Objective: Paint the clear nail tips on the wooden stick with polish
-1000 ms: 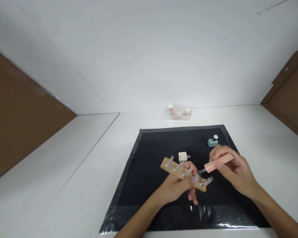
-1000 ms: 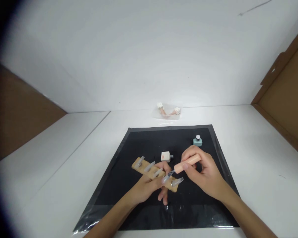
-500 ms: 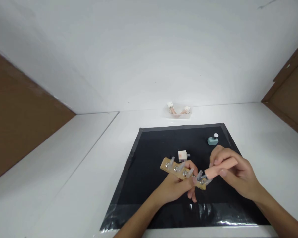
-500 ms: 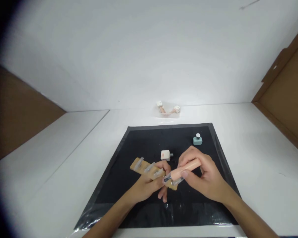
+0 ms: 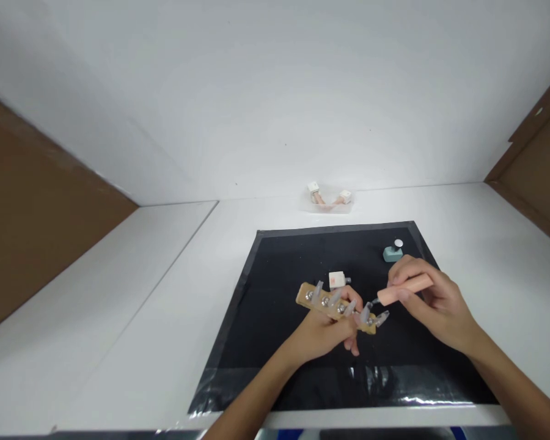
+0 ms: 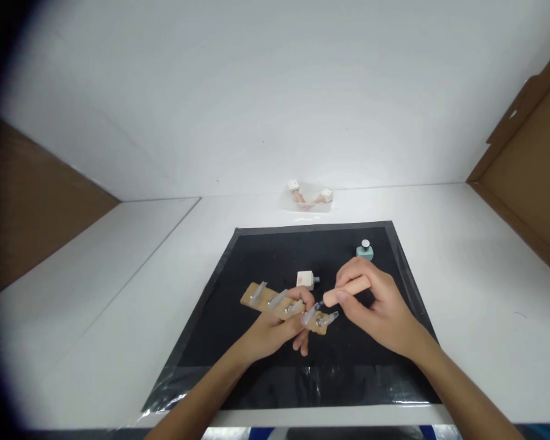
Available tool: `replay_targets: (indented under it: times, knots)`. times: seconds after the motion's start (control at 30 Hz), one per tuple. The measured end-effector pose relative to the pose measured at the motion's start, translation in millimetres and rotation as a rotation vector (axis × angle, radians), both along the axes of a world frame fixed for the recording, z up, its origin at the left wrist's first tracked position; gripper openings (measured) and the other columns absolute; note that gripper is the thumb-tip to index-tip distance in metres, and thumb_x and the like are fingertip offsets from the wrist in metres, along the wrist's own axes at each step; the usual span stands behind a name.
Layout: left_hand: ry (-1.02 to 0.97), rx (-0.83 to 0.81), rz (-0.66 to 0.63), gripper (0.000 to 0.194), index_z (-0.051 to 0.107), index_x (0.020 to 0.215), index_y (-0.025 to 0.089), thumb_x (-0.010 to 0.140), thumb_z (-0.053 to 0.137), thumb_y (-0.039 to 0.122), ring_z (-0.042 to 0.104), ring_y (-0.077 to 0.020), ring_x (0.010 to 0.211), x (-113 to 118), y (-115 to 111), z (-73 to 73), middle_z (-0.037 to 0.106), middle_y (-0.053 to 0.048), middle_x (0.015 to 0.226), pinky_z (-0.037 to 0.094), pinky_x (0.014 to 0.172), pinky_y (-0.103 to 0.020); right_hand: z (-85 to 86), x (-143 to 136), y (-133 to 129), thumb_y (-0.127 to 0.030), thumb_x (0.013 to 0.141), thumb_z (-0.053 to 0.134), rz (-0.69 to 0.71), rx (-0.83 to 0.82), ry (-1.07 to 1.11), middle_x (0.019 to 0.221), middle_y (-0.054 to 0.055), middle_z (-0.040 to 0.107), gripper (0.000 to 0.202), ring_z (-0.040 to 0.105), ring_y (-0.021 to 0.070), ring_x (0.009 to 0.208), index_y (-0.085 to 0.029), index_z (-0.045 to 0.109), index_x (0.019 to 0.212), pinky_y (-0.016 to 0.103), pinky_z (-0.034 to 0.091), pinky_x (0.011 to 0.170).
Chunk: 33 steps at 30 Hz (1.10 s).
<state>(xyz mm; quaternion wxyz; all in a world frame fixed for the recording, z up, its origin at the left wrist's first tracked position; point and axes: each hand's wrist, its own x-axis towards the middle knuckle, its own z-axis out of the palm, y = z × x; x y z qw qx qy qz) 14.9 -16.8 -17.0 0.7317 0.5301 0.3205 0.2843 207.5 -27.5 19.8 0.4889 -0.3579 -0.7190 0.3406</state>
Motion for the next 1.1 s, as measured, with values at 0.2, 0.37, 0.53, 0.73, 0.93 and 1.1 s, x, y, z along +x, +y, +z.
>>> replay_targets:
  times: [0.2, 0.37, 0.53, 0.73, 0.93, 1.1]
  knots:
    - [0.114, 0.099, -0.002, 0.016, 0.046, 0.072, 0.018, 0.071, 0.062, 0.022, 0.050, -0.0051, 0.041, 1.2, -1.6, 8.1, 0.049, 0.008, 0.050, 0.042, 0.042, -0.015, 1.8, 1.2, 0.5, -0.026, 0.089, 0.052, 0.092, -0.008, 0.010, 0.071, 0.002, 0.054, 0.009, 0.053, 0.0165, 0.066, -0.022, 0.054, 0.082, 0.029, 0.044, 0.057]
    - [0.206, 0.146, 0.005, 0.009, 0.049, 0.071, 0.017, 0.067, 0.057, 0.016, 0.051, -0.0063, 0.042, 1.7, -2.7, 10.4, 0.050, 0.007, 0.051, 0.040, 0.041, -0.015, 3.3, 3.0, 2.0, -0.020, 0.089, 0.051, 0.030, 0.020, -0.033, 0.071, 0.001, 0.054, 0.007, 0.053, 0.0160, 0.066, -0.022, 0.053, 0.083, 0.029, 0.043, 0.059]
    - [0.301, 0.283, 0.023, 0.007, 0.052, 0.069, 0.016, 0.065, 0.056, 0.012, 0.049, -0.0069, 0.045, 1.7, -1.1, 8.5, 0.050, 0.006, 0.054, 0.036, 0.043, -0.016, 6.0, 4.1, 3.7, -0.021, 0.088, 0.052, 0.163, 0.004, -0.060, 0.070, 0.001, 0.053, 0.009, 0.053, 0.0150, 0.064, -0.022, 0.053, 0.079, 0.029, 0.044, 0.057]
    - [0.290, 0.444, 0.021, 0.013, 0.057, 0.071, 0.016, 0.061, 0.063, 0.010, 0.047, -0.0076, 0.055, -2.6, 0.1, -2.9, 0.056, 0.004, 0.062, 0.038, 0.052, -0.018, 6.3, 3.0, 3.9, -0.014, 0.086, 0.052, 0.088, 0.002, -0.078, 0.070, 0.000, 0.053, 0.011, 0.052, 0.0140, 0.062, -0.022, 0.052, 0.078, 0.027, 0.043, 0.056]
    - [0.301, 0.500, 0.001, 0.015, 0.059, 0.076, 0.017, 0.062, 0.066, 0.015, 0.051, -0.0093, 0.058, -3.3, -1.1, -9.6, 0.060, 0.003, 0.067, 0.041, 0.057, -0.020, 4.9, 4.5, 3.9, -0.014, 0.085, 0.053, 0.102, -0.027, -0.173, 0.069, 0.000, 0.055, 0.014, 0.052, 0.0145, 0.062, -0.022, 0.052, 0.074, 0.029, 0.043, 0.057]
    - [0.309, 0.489, -0.015, 0.013, 0.057, 0.074, 0.017, 0.064, 0.064, 0.016, 0.049, -0.0088, 0.056, -1.0, 0.4, -3.1, 0.058, 0.003, 0.065, 0.041, 0.057, -0.020, 4.8, 4.8, 4.9, -0.015, 0.085, 0.052, 0.149, -0.029, -0.087, 0.069, 0.000, 0.054, 0.011, 0.052, 0.0143, 0.062, -0.022, 0.052, 0.076, 0.028, 0.043, 0.055]
